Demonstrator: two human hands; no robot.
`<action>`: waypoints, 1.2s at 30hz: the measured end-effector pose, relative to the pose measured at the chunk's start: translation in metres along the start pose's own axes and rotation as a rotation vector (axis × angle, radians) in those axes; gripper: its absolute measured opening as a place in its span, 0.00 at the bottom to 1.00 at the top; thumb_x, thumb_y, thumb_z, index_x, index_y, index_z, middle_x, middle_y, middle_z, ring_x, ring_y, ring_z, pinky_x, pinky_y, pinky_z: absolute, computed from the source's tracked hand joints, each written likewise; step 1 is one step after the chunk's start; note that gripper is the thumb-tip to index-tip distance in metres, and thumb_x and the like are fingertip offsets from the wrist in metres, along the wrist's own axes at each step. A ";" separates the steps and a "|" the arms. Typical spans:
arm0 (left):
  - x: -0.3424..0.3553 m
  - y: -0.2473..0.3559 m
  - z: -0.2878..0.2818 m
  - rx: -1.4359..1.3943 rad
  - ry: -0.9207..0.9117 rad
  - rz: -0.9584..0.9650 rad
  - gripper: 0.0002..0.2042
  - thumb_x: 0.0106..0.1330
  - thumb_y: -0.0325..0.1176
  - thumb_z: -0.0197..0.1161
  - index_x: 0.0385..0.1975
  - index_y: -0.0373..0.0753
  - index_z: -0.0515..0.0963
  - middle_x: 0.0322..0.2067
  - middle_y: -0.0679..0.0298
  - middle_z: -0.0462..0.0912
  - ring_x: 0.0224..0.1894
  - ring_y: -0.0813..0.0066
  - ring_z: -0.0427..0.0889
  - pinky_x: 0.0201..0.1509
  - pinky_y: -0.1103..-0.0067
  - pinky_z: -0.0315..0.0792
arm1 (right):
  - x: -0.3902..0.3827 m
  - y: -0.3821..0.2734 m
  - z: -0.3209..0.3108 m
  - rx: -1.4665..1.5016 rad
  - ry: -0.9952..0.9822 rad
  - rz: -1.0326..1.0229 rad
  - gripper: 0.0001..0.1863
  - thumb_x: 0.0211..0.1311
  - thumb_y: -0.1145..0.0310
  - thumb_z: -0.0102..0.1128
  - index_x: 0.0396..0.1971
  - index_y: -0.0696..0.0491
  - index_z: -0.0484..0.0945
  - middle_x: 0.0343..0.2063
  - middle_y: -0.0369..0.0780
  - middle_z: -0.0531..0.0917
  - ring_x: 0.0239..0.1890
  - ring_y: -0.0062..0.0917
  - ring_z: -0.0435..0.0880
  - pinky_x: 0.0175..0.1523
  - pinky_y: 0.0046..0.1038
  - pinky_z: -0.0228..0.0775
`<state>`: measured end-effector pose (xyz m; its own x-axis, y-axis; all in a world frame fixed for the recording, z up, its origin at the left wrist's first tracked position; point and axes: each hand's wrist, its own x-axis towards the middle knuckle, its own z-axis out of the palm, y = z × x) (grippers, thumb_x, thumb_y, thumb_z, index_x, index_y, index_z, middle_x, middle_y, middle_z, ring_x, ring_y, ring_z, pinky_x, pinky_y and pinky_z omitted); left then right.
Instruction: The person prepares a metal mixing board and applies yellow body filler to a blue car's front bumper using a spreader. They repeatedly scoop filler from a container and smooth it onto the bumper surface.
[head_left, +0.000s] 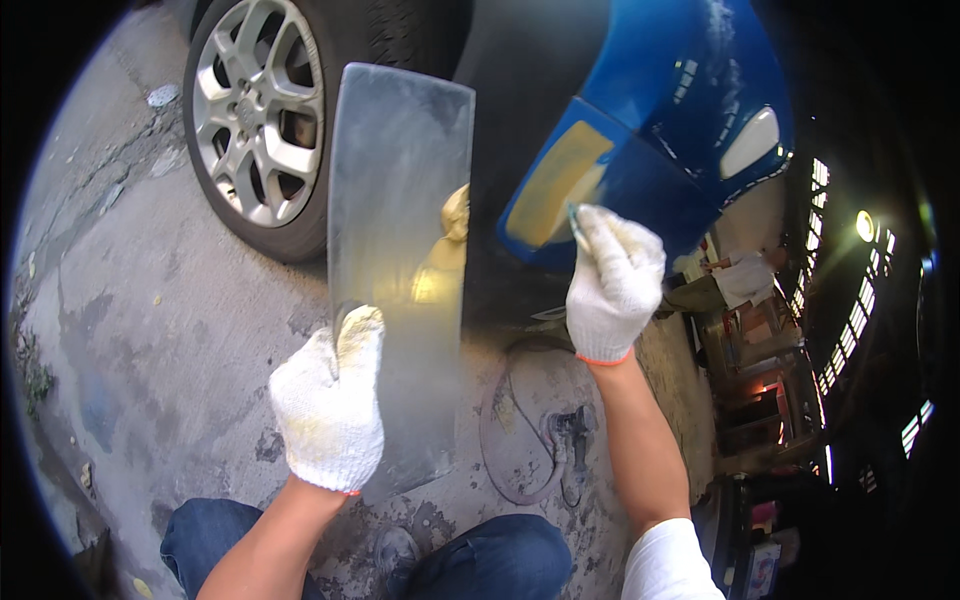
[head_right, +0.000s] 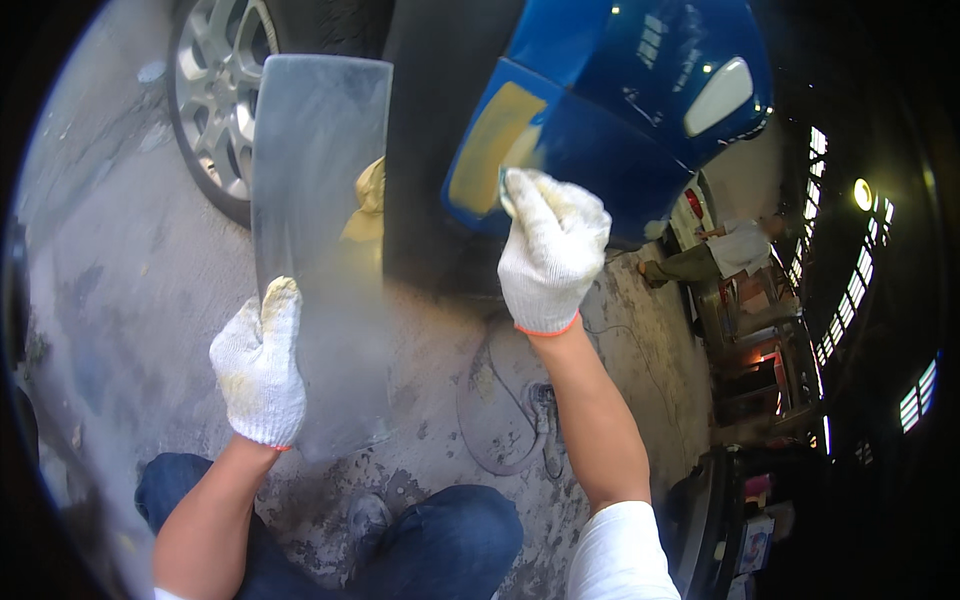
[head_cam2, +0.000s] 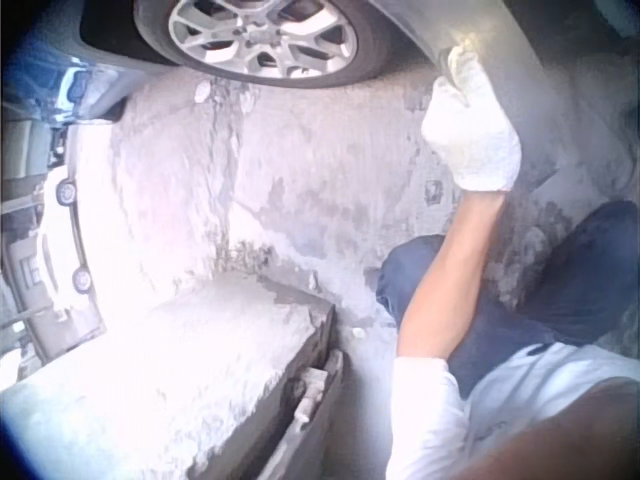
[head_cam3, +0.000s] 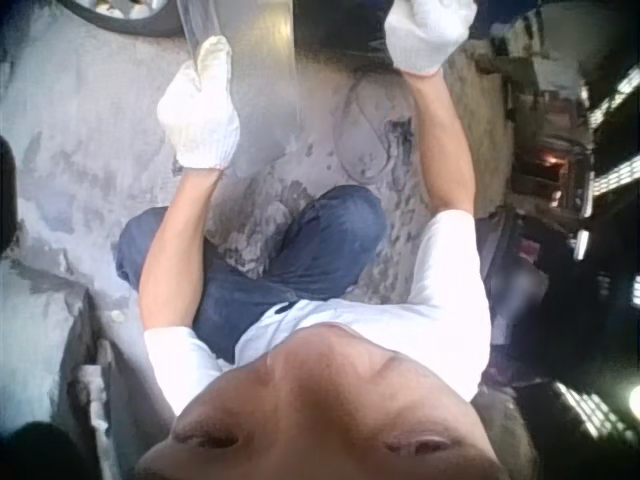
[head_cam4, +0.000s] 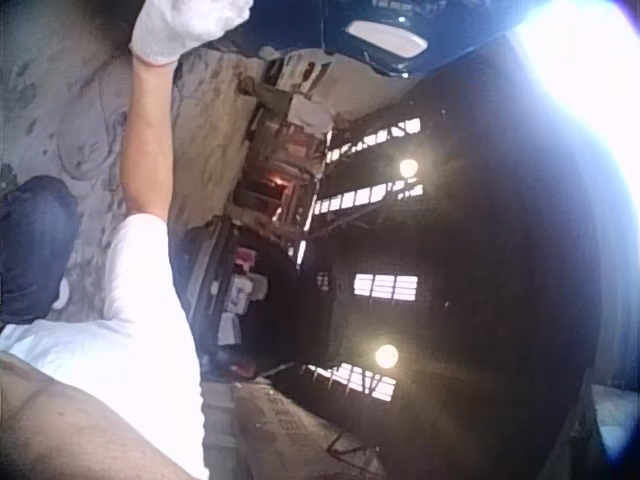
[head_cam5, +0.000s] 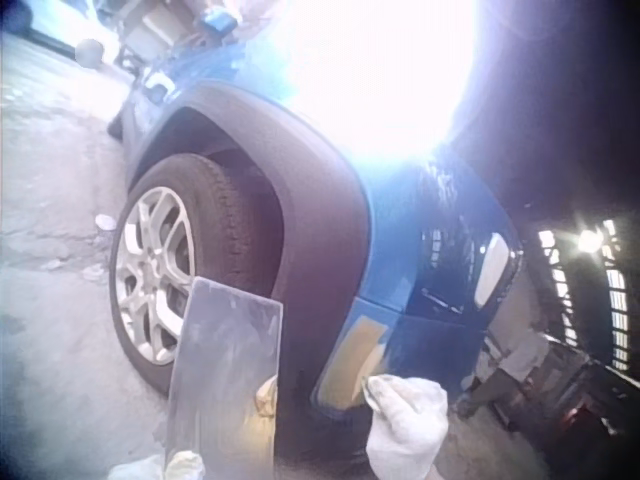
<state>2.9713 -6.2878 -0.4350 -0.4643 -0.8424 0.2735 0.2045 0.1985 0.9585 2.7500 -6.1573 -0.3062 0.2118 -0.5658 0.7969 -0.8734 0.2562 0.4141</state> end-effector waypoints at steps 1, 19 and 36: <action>0.000 0.000 0.001 0.020 -0.010 0.018 0.13 0.76 0.33 0.66 0.33 0.28 0.84 0.19 0.51 0.80 0.20 0.60 0.80 0.28 0.69 0.71 | 0.012 0.006 -0.002 -0.109 0.012 -0.046 0.21 0.47 0.86 0.72 0.43 0.53 0.92 0.39 0.38 0.91 0.39 0.33 0.85 0.47 0.33 0.75; -0.003 -0.009 0.009 0.026 -0.063 -0.032 0.10 0.76 0.31 0.65 0.35 0.28 0.84 0.22 0.49 0.82 0.23 0.52 0.81 0.29 0.67 0.72 | 0.045 0.014 0.024 -0.208 -0.064 -0.206 0.15 0.45 0.76 0.70 0.36 0.47 0.89 0.36 0.32 0.89 0.38 0.31 0.84 0.46 0.35 0.68; -0.008 0.000 0.009 0.038 -0.001 -0.099 0.17 0.76 0.36 0.67 0.26 0.29 0.80 0.16 0.55 0.72 0.19 0.68 0.68 0.27 0.68 0.65 | -0.044 -0.004 0.021 -0.005 -0.259 -0.051 0.13 0.43 0.75 0.71 0.33 0.49 0.86 0.33 0.32 0.88 0.32 0.28 0.83 0.36 0.31 0.68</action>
<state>2.9673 -6.2762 -0.4368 -0.4816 -0.8583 0.1770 0.1246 0.1329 0.9833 2.7349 -6.1494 -0.3522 0.1359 -0.7598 0.6358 -0.8620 0.2256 0.4539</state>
